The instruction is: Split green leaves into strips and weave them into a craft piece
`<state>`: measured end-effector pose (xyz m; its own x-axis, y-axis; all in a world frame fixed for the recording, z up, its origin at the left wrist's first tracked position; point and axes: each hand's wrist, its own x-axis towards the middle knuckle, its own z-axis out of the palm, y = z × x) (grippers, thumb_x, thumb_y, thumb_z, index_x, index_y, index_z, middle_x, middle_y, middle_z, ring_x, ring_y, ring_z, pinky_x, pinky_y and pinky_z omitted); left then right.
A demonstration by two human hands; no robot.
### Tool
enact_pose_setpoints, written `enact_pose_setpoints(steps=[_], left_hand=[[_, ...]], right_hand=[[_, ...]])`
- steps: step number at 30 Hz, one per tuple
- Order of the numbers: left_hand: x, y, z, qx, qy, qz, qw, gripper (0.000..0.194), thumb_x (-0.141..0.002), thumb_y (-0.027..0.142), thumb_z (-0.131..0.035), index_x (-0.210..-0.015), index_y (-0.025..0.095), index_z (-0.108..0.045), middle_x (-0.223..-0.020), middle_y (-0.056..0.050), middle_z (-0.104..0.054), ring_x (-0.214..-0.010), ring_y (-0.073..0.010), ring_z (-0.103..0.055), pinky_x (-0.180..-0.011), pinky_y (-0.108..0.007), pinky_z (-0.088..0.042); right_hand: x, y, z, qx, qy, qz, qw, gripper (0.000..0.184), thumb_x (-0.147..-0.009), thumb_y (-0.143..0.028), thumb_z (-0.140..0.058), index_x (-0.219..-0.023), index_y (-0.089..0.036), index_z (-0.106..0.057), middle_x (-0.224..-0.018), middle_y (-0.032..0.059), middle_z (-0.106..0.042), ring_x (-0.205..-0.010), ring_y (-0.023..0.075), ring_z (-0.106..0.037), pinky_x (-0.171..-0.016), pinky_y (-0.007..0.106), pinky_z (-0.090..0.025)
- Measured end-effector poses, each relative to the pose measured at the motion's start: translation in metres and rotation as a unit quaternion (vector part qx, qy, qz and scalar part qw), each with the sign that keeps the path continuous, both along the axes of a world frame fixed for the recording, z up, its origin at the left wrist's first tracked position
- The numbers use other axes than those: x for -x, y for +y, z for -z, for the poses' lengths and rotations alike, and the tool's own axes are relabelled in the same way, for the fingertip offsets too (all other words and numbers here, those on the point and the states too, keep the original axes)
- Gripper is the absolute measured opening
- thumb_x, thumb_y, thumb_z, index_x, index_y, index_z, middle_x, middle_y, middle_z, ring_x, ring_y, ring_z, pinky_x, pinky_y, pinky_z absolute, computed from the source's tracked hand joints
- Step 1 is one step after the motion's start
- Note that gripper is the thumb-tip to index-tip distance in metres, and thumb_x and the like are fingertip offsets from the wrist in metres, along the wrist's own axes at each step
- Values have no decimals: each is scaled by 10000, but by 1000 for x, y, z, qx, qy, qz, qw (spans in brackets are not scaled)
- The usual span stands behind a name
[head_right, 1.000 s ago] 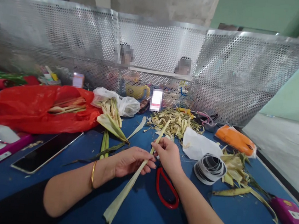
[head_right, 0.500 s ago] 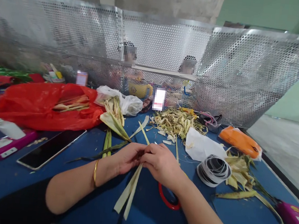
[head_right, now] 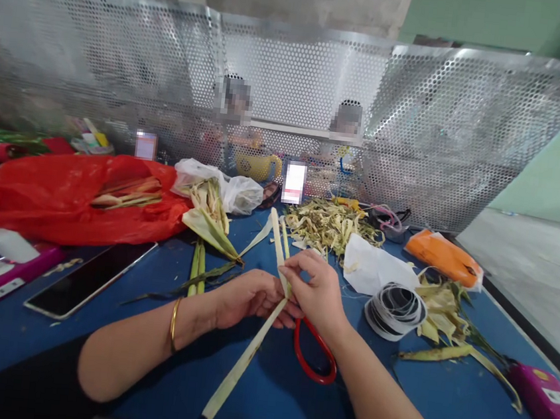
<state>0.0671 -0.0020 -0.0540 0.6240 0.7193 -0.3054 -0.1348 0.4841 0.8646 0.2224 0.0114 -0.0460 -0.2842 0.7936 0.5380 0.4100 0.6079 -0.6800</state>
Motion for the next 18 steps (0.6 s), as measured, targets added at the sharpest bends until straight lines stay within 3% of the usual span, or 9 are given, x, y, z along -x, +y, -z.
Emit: enact_pose_setpoints(steps=[5, 10, 14, 16, 18], left_hand=[[-2, -4, 4, -47, 54, 2, 997, 236, -667, 295, -712, -786, 92, -724, -794, -122, -725, -664, -179, -674, -702, -307, -516], [-1, 0, 7, -13, 61, -30, 998, 223, -704, 302, -709, -776, 91, -713, -772, -121, -730, -621, -165, -676, -634, -267, -519], [3, 6, 4, 22, 42, -55, 997, 172, -765, 233, -651, -801, 75, -709, -799, -134, -733, -629, -158, -683, -610, -236, -520], [4, 8, 2, 53, 27, -67, 996, 169, -791, 207, -626, -838, 67, -708, -847, -138, -733, -650, -148, -684, -608, -220, -520], [4, 9, 2, 92, 18, -87, 992, 178, -818, 200, -600, -863, 63, -704, -863, -128, -730, -665, -137, -680, -603, -205, -518]], right_hand=[[1, 2, 3, -35, -63, -20, 997, 113, -845, -217, -599, -756, -218, -668, -886, 44, -633, -855, 183, -592, -772, 321, -461], [-6, 5, -4, -98, -235, -7, 967, 257, -935, -254, -478, -753, -201, -651, -888, 60, -680, -978, 213, -577, -926, 399, -392], [-10, 7, -5, -159, -359, 42, 919, 304, -934, -285, -485, -659, -189, -572, -685, 44, -614, -801, 205, -576, -988, 448, -330], [-11, 8, -3, -159, -360, 56, 918, 310, -925, -286, -500, -631, -197, -544, -628, 23, -578, -695, 184, -546, -948, 424, -359], [-10, 9, -2, -155, -332, 64, 928, 245, -907, -267, -529, -674, -200, -563, -674, 28, -595, -723, 190, -547, -915, 402, -375]])
